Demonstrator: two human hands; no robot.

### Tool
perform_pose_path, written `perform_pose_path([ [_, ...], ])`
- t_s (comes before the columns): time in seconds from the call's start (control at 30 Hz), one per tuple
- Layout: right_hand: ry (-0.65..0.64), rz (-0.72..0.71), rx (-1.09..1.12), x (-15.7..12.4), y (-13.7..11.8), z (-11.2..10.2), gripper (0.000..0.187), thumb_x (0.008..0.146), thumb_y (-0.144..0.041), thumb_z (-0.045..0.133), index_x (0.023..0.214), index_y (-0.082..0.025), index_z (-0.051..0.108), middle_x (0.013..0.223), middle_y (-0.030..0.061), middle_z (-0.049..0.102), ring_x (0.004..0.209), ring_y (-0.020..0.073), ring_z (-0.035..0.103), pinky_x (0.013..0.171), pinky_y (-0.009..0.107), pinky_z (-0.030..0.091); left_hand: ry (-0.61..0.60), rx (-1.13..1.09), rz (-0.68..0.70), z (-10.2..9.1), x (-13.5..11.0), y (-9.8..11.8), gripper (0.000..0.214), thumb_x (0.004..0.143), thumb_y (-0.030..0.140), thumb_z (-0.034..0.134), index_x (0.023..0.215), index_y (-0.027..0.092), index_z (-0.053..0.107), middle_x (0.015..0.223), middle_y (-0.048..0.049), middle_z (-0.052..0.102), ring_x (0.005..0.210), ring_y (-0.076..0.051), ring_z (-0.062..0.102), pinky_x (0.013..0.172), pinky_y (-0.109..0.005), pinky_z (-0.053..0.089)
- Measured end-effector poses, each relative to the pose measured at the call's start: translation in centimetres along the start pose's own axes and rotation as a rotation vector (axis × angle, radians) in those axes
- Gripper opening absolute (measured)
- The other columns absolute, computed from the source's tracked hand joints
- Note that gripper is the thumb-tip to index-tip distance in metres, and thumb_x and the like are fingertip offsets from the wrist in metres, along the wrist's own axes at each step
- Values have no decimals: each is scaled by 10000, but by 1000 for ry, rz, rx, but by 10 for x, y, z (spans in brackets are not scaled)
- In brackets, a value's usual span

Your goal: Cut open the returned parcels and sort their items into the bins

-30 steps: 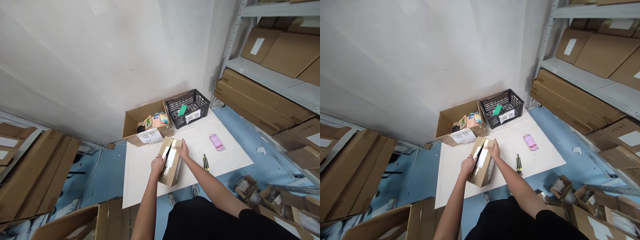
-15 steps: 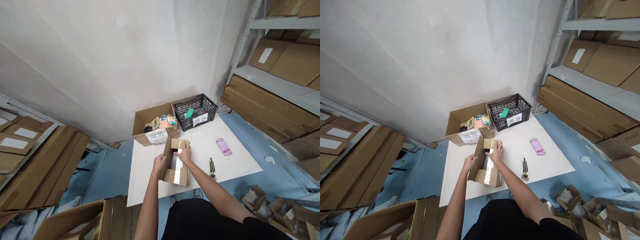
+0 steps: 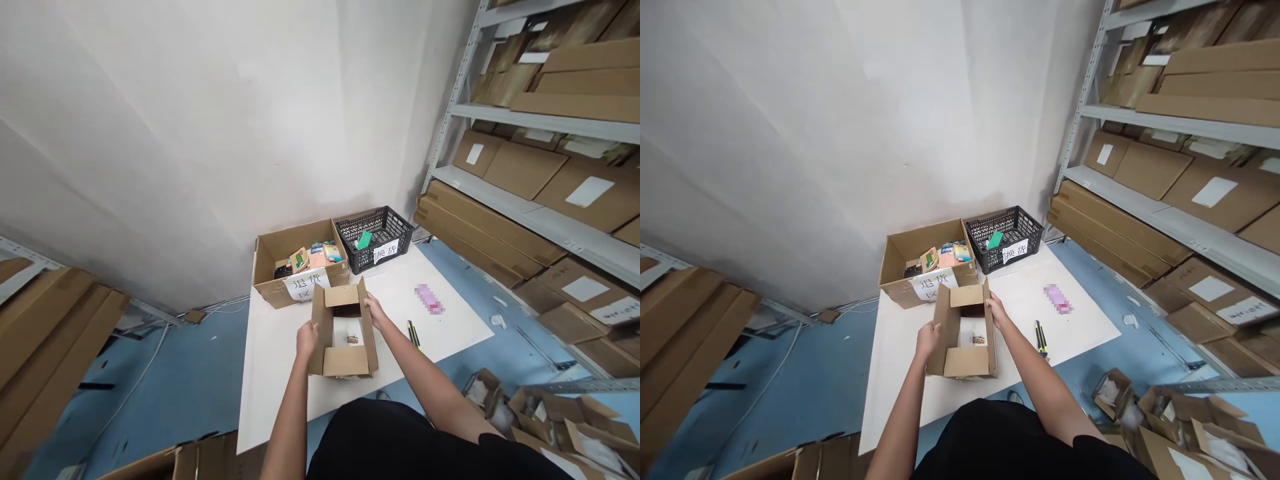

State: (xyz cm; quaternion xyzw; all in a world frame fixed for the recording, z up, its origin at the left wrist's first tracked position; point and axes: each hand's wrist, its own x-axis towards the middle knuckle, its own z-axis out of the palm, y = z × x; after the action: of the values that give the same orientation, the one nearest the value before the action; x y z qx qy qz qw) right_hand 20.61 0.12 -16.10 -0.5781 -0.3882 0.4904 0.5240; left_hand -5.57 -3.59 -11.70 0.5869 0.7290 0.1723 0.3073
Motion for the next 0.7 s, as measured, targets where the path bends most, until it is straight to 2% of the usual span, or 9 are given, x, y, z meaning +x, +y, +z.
perform_pose_path([
  [0.1, -86, 121, 70, -6, 0, -5, 657, 768, -425, 576, 1374, -187, 663, 1188, 76, 791, 973, 271, 757, 856, 360, 595, -46, -99, 4, -14, -1, -35, 337, 990, 392, 464, 980, 185, 730, 975, -94, 817, 923, -250, 763, 773, -310, 565],
  [0.2, -62, 190, 74, -12, 12, -9, 594, 796, -521, 612, 1263, -164, 701, 1159, 109, 791, 987, 279, 758, 884, 378, 589, -55, -312, -39, -24, -10, -72, 445, 1000, 486, 448, 1096, 148, 721, 1037, -108, 813, 941, -254, 764, 795, -331, 591],
  [0.27, -19, 230, -43, -16, 25, -9, 549, 820, -555, 614, 1180, -155, 724, 1120, 128, 792, 1007, 301, 750, 915, 407, 579, -16, -409, -80, -27, -17, -90, 494, 986, 508, 494, 1255, 139, 681, 1107, -123, 803, 982, -262, 763, 856, -359, 598],
  [0.33, 62, 248, -261, -21, 38, -4, 514, 866, -548, 593, 1175, -160, 728, 1116, 133, 786, 1062, 319, 732, 971, 439, 555, 92, -346, -97, -28, -23, -99, 594, 968, 474, 559, 1468, 155, 555, 1290, -155, 745, 1116, -282, 735, 966, -410, 579],
  [0.4, 146, 233, -470, -26, 48, 6, 512, 929, -509, 548, 1270, -159, 702, 1175, 146, 767, 1144, 323, 703, 1041, 453, 515, 223, -181, -41, -24, -28, -97, 664, 960, 382, 591, 1577, 178, 450, 1533, -189, 582, 1367, -317, 599, 1120, -475, 496],
  [0.47, 212, 184, -604, -31, 53, 19, 526, 986, -463, 486, 1380, -155, 649, 1266, 168, 726, 1217, 315, 668, 1094, 446, 477, 245, -7, 100, -16, -33, -87, 597, 958, 276, 574, 1549, 210, 513, 1655, -157, 449, 1549, -326, 385, 1232, -510, 377],
  [0.53, 249, 65, -687, -35, 53, 32, 514, 1015, -426, 441, 1405, -156, 638, 1349, 181, 674, 1291, 305, 615, 1139, 438, 439, 100, 111, 270, -4, -41, -73, 504, 948, 193, 546, 1439, 259, 639, 1587, -110, 546, 1563, -302, 360, 1279, -512, 307],
  [0.6, 243, -107, -747, -40, 49, 41, 481, 1019, -421, 445, 1341, -156, 683, 1408, 184, 630, 1368, 300, 542, 1192, 441, 388, -74, 174, 419, 7, -51, -61, 468, 939, 156, 533, 1352, 285, 711, 1399, -94, 700, 1467, -290, 488, 1302, -522, 256],
  [0.7, 109, -285, -808, -54, 45, 45, 433, 967, -458, 583, 1268, -184, 730, 1519, 163, 566, 1475, 305, 432, 1267, 472, 285, -126, 190, 534, 13, -65, -52, 368, 958, 215, 544, 1230, 266, 787, 1239, -99, 779, 1392, -316, 552, 1321, -591, 123],
])
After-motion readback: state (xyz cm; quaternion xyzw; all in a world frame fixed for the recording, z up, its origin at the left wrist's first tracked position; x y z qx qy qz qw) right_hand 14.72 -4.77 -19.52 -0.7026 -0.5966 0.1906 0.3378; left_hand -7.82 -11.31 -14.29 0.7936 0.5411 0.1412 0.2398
